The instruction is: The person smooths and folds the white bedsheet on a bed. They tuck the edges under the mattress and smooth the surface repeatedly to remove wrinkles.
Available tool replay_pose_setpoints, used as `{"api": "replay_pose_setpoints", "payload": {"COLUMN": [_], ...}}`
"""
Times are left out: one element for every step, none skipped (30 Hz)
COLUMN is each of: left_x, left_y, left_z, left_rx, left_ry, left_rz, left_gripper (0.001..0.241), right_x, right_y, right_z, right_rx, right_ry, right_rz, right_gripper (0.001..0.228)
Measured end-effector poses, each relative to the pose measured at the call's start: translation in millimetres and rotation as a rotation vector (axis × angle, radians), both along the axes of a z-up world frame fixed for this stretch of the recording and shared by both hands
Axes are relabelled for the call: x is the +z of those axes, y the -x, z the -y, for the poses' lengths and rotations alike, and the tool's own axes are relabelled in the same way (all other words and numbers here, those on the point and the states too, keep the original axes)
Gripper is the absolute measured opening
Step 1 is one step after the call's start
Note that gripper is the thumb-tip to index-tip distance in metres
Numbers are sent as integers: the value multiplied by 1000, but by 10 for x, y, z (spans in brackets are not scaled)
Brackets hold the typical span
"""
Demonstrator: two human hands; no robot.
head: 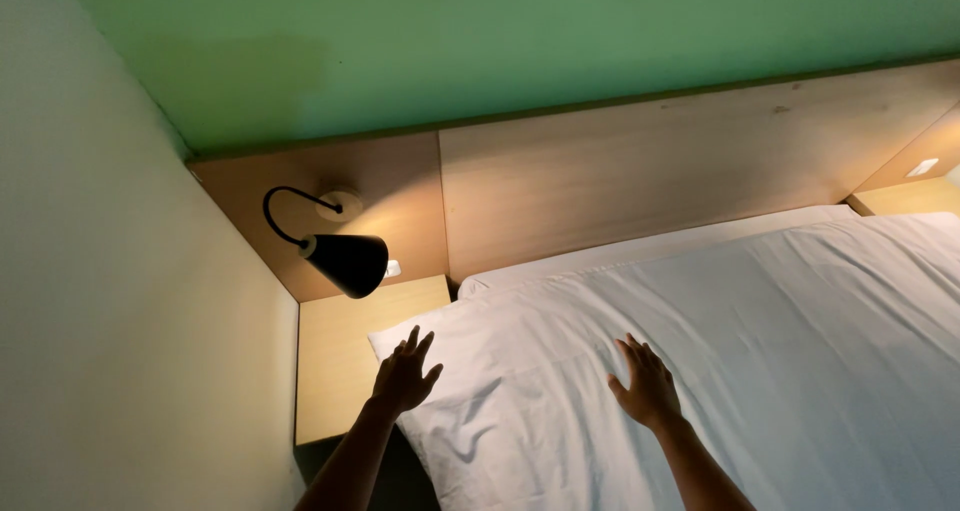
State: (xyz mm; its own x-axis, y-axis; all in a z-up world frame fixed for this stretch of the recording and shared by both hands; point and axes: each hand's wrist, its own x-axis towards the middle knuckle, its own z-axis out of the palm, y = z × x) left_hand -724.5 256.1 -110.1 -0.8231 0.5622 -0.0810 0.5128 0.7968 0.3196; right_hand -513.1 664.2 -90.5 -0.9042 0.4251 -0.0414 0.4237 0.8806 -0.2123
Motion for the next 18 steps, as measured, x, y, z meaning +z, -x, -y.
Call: {"api": "replay_pose_setpoints", "payload": {"left_x": [1, 6, 10, -19, -53, -94, -126, -170, -218, -248, -286, -351, -425, -496, -572, -665, -765, -860], "left_y": [42, 71, 106, 130, 158, 182, 219, 246, 284, 351, 424, 459, 512, 585, 660, 698, 726, 763], "left_z": [-68, -109, -153, -197, -243, -279, -325, -351, -380, -401, -426, -449, -454, -490, -525, -541, -556, -559], "left_rx": [2, -1, -5, -8, -18, -24, -24, -28, -31, -39, -36, -37, -48, -47, -45, -48, -49, -50], "left_ry": [0, 4, 7, 14, 19, 25, 33, 35, 37, 50, 47, 46, 60, 64, 69, 83, 98, 115], "left_rz": [1, 16, 30, 39, 62, 85, 95, 108, 121, 138, 150, 166, 189, 210, 231, 258, 271, 282], "left_gripper": [75, 75, 75, 75, 74, 74, 74, 74, 74, 74, 74, 73, 73, 72, 72, 72, 71, 71], "right_x": [-37, -86, -135, -153, -176, -209, -218, -244, -273, -295, -324, -370, -445, -500, -559, -616, -678, -747], "right_y": [55, 103, 154, 173, 196, 229, 279, 309, 350, 380, 417, 406, 425, 478, 533, 564, 588, 621], "right_z": [-52, -80, -110, -115, -120, -125, -125, -100, -79, -62, -49, -26, -8, -28, -48, -34, -18, 7], "right_rx": [2, 4, 6, 2, 8, 18, 17, 5, -8, -17, -25, -38, -51, -35, -19, -24, -15, -6], "right_ry": [0, 17, 34, 41, 36, 32, 39, 53, 66, 79, 98, 118, 132, 131, 130, 144, 165, 189], "right_rz": [1, -2, -5, 5, -3, -11, -2, 15, 33, 50, 45, 46, 68, 76, 84, 111, 107, 100], "right_gripper": [73, 73, 73, 73, 73, 72, 72, 72, 71, 71, 71, 72, 72, 71, 70, 70, 69, 68]}}
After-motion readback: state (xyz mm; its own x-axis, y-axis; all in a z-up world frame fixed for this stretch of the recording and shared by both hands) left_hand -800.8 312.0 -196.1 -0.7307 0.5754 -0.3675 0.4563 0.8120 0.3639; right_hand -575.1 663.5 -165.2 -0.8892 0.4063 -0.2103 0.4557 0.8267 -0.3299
